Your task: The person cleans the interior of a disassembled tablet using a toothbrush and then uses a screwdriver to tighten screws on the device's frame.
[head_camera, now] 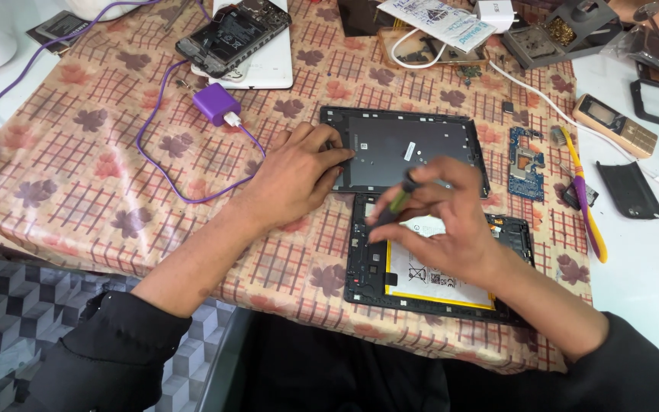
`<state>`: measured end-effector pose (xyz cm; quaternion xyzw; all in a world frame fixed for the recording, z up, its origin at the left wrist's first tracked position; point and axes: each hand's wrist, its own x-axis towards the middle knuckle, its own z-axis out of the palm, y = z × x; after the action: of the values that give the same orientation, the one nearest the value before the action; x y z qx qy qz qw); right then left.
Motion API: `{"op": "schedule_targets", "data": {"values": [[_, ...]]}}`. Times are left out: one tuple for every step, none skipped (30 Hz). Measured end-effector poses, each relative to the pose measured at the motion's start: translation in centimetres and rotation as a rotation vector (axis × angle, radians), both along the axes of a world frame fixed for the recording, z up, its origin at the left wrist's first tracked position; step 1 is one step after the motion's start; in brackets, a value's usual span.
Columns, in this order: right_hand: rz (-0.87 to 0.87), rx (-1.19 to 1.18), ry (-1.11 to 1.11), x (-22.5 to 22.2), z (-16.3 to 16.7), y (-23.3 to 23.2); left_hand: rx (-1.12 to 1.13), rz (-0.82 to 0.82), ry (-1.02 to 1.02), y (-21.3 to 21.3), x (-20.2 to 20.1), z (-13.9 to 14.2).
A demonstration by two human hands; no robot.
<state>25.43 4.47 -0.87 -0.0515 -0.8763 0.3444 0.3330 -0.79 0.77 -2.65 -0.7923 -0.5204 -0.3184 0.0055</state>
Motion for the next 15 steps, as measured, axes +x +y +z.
{"op": "schedule_targets", "data": {"values": [[-0.09,0.115,0.014,-0.2,-0.2,-0.2,0.001,-0.003,-0.004,0.0,0.0,0.0],[-0.181,0.229,0.027,-0.3,-0.2,-0.4,0.001,-0.007,-0.009,0.0,0.0,0.0],[-0.114,0.208,0.018,-0.3,-0.1,-0.6,0.009,-0.011,-0.011,-0.1,0.0,-0.1],[-0.049,0.186,0.009,-0.4,0.1,-1.0,0.017,-0.017,-0.013,-0.1,-0.1,-0.1],[0.015,0.165,0.001,-0.4,0.4,-1.2,0.026,-0.023,-0.014,0.0,-0.1,-0.1],[0.053,0.106,-0.042,-0.3,0.8,-1.4,0.024,-0.026,-0.023,0.0,-0.1,-0.1],[0.093,0.048,-0.086,-0.4,1.2,-1.5,0.023,-0.027,-0.034,0.1,-0.1,-0.1],[0.132,-0.012,-0.131,-0.4,1.7,-1.5,0.02,-0.028,-0.045,0.1,-0.1,-0.1],[0.062,0.056,-0.116,-0.8,1.8,-1.6,0.025,-0.032,-0.05,0.0,-0.1,-0.2],[-0.01,0.125,-0.1,-1.2,1.9,-1.6,0.032,-0.036,-0.053,0.1,-0.2,-0.2],[-0.082,0.194,-0.084,-1.4,1.9,-1.6,0.037,-0.04,-0.057,0.1,-0.2,-0.2],[-0.057,0.182,-0.063,-1.6,1.9,-1.6,0.038,-0.035,-0.051,0.1,-0.2,-0.2],[-0.033,0.17,-0.041,-1.6,1.9,-1.4,0.038,-0.03,-0.045,0.2,-0.2,-0.2],[-0.008,0.158,-0.02,-1.7,1.9,-1.3,0.039,-0.026,-0.039,0.2,-0.2,-0.2],[0.047,0.1,-0.052,-1.5,1.9,-1.1,0.038,-0.027,-0.035,0.2,-0.2,-0.3]]}}
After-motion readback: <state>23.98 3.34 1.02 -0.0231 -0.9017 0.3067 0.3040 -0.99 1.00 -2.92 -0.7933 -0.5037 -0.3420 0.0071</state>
